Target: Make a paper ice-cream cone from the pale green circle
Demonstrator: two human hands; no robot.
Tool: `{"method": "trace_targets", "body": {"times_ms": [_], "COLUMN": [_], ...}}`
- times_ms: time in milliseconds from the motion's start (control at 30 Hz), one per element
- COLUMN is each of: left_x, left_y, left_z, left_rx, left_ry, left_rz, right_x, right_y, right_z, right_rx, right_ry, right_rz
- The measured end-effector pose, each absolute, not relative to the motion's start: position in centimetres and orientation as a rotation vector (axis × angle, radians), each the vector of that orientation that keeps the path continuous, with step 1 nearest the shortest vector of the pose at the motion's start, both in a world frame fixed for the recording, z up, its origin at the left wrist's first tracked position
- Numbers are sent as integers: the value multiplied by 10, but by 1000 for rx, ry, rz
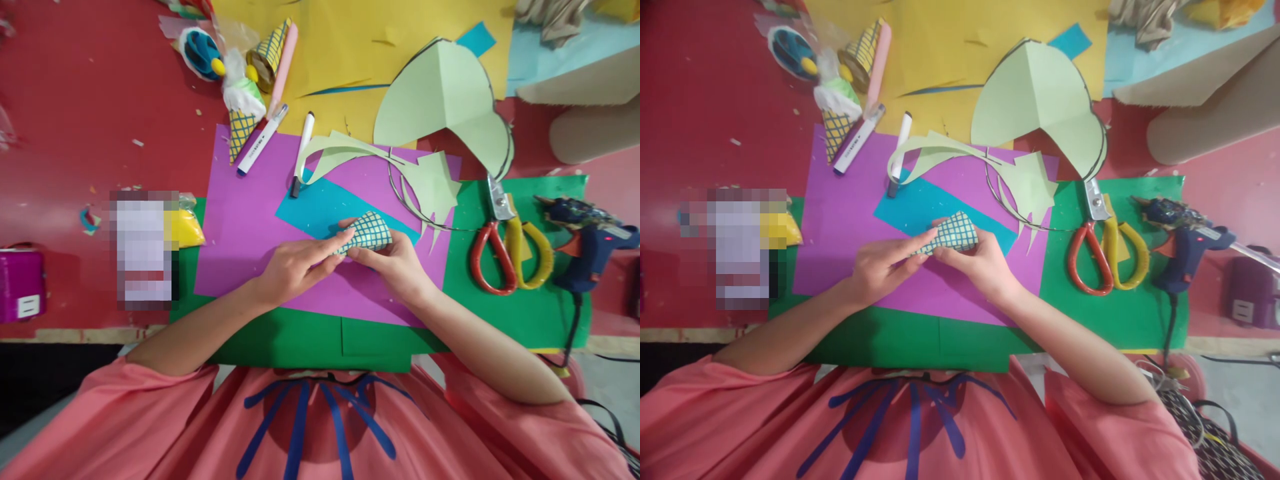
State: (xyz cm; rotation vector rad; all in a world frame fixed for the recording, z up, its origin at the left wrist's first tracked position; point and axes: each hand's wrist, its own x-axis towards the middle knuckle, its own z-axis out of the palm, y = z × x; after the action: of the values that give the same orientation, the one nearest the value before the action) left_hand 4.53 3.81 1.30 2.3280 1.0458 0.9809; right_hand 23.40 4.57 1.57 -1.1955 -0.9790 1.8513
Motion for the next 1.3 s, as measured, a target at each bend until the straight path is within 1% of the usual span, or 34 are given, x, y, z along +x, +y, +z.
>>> {"method": "trace_targets", "body": {"times_ms": [133, 400, 533, 600, 767, 833, 933, 1133, 1300], "left_x": [44, 43, 42, 41, 39, 39, 39, 44, 49], "left_y": [38, 41, 41, 41, 42, 43, 45, 47, 44], "left_z": [13, 15, 16, 17, 21, 22, 22, 17, 11], "left_rx": [2362, 2408, 2334, 2177, 1621, 1460, 1398, 1304, 1353], "left_ry": [1077, 982, 1047, 1123, 1185, 1165, 1162, 1102, 1162], "left_rz": [967, 979, 1034, 1032, 883, 846, 869, 906, 912], "right_x": [236, 238, 241, 244, 250, 250, 247, 233, 229], "right_y": [48, 49, 52, 54, 56, 54, 48, 38, 39], "right_z": [17, 14, 16, 18, 27, 30, 30, 19, 15], "right_rx": [-1186, -1149, -1110, -1113, -1130, -1120, -1154, -1103, -1124], "right_ry": [-976, -983, -1046, -1101, -1456, -1628, -1721, -1458, -1338], "right_rz": [1878, 1910, 1942, 1849, 1350, 1285, 1341, 1497, 1683]}}
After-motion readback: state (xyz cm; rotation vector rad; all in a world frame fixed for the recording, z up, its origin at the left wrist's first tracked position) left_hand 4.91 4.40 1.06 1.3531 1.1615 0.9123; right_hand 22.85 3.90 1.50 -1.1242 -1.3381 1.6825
